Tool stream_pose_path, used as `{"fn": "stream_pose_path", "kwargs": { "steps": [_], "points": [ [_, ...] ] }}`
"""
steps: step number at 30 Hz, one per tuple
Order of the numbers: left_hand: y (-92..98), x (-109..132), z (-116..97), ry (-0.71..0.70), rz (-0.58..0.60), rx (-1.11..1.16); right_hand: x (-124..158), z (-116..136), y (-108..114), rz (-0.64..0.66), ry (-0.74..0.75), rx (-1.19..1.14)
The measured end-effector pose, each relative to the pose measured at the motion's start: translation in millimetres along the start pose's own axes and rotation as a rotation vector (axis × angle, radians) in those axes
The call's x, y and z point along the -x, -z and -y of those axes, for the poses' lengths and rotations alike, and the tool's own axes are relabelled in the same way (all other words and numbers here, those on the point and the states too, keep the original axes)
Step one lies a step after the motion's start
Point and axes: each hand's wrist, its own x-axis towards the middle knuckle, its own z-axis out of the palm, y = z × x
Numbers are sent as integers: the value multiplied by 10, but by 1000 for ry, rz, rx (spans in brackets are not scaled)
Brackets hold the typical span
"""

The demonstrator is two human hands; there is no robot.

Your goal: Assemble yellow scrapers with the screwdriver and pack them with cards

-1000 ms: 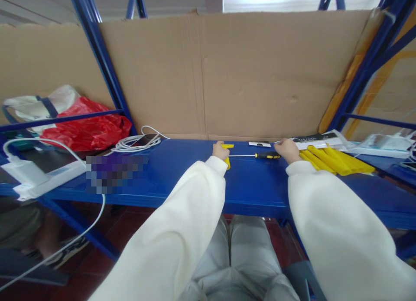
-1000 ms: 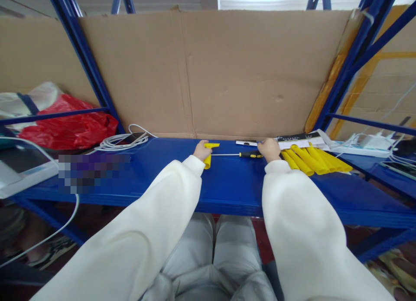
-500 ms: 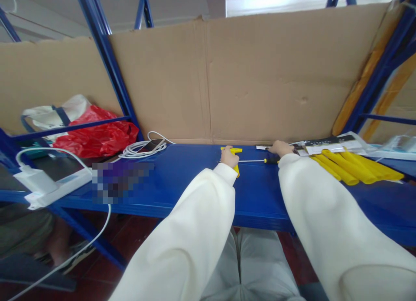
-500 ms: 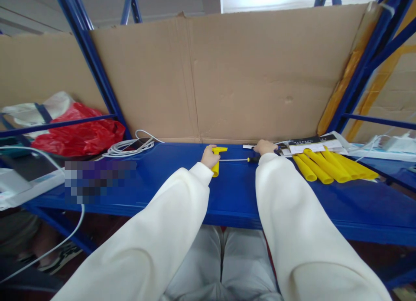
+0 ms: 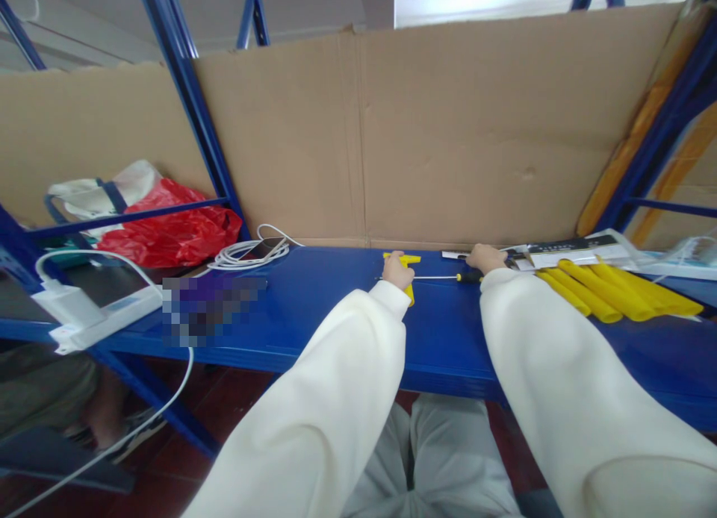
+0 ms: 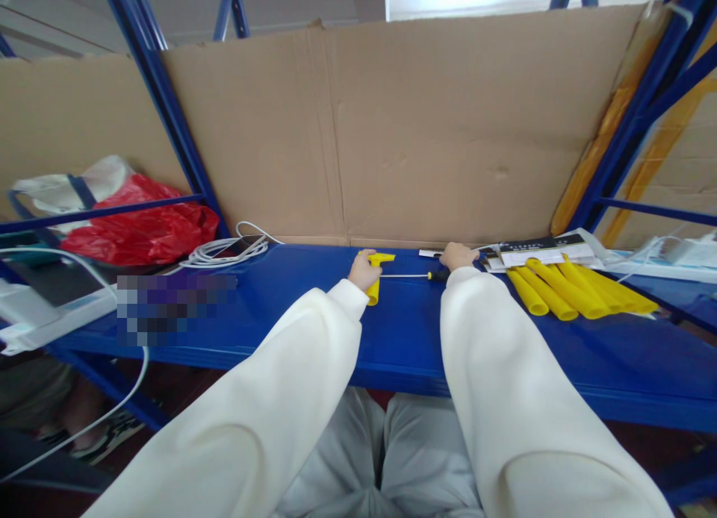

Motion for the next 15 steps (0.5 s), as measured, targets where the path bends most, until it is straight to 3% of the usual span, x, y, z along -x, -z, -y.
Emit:
{"fn": "stream_pose_path", "kwargs": {
  "steps": [5, 15],
  "points": [
    [-11, -15, 14, -3, 1, 10, 69, 32, 52, -36, -1, -54],
    [23, -41, -6, 63, -86, 92, 161, 24, 62, -288, 147, -365]
  ]
}}
